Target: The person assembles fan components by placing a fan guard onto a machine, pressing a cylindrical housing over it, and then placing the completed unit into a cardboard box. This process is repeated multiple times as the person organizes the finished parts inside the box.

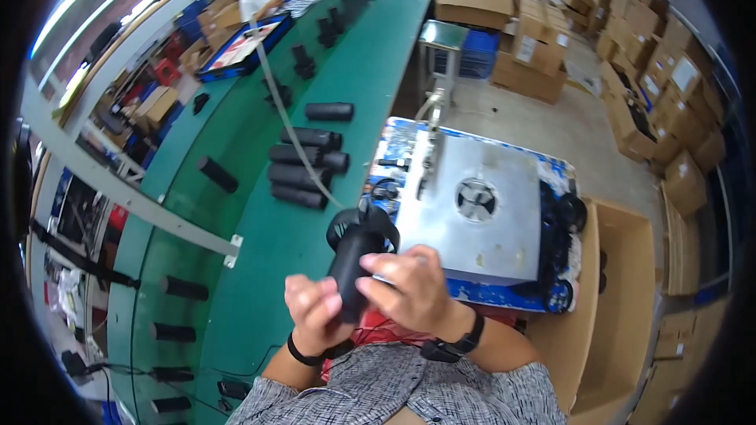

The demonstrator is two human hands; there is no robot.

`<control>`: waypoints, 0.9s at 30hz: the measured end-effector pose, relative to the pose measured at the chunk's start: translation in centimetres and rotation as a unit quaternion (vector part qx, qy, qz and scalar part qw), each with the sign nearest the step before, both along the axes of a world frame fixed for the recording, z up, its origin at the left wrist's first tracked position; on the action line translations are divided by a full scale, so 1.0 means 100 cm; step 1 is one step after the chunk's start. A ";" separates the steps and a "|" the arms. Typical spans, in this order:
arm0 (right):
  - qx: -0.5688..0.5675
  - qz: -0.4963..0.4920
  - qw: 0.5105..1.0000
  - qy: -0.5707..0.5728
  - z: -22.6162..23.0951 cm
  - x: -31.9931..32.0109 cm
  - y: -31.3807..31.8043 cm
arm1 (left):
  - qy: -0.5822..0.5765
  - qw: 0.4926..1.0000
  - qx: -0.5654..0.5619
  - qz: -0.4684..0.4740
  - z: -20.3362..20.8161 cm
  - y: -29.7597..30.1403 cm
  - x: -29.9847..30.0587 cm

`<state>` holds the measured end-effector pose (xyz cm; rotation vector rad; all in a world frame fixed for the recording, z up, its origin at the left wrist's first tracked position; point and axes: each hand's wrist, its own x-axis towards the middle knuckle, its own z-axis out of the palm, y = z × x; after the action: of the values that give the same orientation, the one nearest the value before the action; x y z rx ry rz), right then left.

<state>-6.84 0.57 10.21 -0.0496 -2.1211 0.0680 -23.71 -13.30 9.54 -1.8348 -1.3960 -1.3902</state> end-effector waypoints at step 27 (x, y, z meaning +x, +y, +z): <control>-0.253 -0.292 0.911 -0.145 -0.049 -0.012 0.090 | 0.012 0.745 -0.391 0.540 -0.059 0.193 -0.517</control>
<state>-8.02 9.61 5.31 -1.0516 -2.2393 0.2656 -75.46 6.01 3.59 -0.8885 -2.6215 -0.1375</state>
